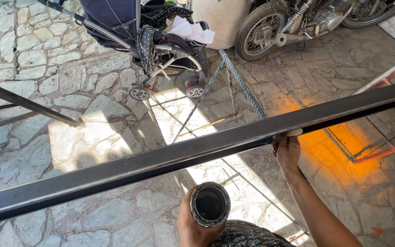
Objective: Painting a long metal beam with black paint using a handheld brush
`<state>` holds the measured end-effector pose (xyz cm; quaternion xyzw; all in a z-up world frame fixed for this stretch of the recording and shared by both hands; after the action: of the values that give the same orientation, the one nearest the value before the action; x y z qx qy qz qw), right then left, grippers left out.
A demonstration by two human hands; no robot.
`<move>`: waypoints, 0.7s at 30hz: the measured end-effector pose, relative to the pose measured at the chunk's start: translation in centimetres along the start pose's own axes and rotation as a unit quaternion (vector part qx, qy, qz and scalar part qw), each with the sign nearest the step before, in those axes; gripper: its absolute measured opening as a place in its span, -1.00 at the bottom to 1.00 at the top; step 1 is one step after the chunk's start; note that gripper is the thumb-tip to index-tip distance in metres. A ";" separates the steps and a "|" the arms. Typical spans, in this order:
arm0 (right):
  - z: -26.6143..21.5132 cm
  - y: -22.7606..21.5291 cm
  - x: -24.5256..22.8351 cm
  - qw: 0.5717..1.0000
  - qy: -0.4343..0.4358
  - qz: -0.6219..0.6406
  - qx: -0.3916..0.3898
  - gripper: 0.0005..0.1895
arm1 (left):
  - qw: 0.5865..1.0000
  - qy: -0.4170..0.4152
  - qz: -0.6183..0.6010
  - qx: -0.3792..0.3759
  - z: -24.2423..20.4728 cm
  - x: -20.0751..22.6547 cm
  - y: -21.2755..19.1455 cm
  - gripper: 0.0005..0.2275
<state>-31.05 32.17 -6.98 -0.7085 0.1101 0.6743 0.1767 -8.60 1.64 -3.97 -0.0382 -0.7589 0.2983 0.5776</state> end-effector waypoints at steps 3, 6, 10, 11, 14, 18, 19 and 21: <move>0.5 -0.5 0.0 0.999 0.000 0.026 0.027 -0.74 | 1.000 -0.002 0.002 0.000 0.2 0.1 -0.2 0.05; 0.1 -0.2 0.1 0.998 0.030 0.059 0.025 -0.77 | 1.000 -0.007 0.001 -0.002 0.3 0.1 -0.2 0.04; 0.0 0.1 0.4 0.999 -0.043 0.008 -0.028 -0.76 | 1.000 -0.004 0.004 -0.009 0.5 -0.1 0.1 0.06; 0.1 -0.2 0.0 0.999 -0.043 0.009 -0.028 -0.76 | 1.000 -0.003 0.004 -0.009 0.5 0.0 0.0 0.06; 0.6 -1.0 -0.6 0.999 -0.008 0.021 0.024 -0.68 | 1.000 0.018 -0.008 0.004 0.4 0.4 -0.2 0.02; -0.2 0.1 -0.8 0.996 0.059 0.074 0.006 -0.84 | 1.000 0.012 0.008 -0.010 0.6 0.3 -0.1 0.02; -0.8 0.9 -1.2 0.995 0.061 0.070 -0.034 -0.80 | 1.000 0.009 0.013 -0.014 0.7 0.3 -0.1 0.03; -0.1 0.7 -0.4 0.998 0.037 0.032 -0.038 -0.75 | 1.000 0.012 0.010 -0.013 0.6 0.1 0.1 0.04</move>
<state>-31.21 31.47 -6.67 -0.7354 0.1136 0.6565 0.1239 -9.19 1.47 -4.05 -0.0570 -0.7553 0.2941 0.5829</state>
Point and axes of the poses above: each hand's wrist, its own z-axis towards the middle knuckle, its own y-axis out of the palm, x = y × z, the point moved 3 cm from there along z, towards the middle knuckle, and after that the axes turned 4 degrees about x, right-handed, at the moved point
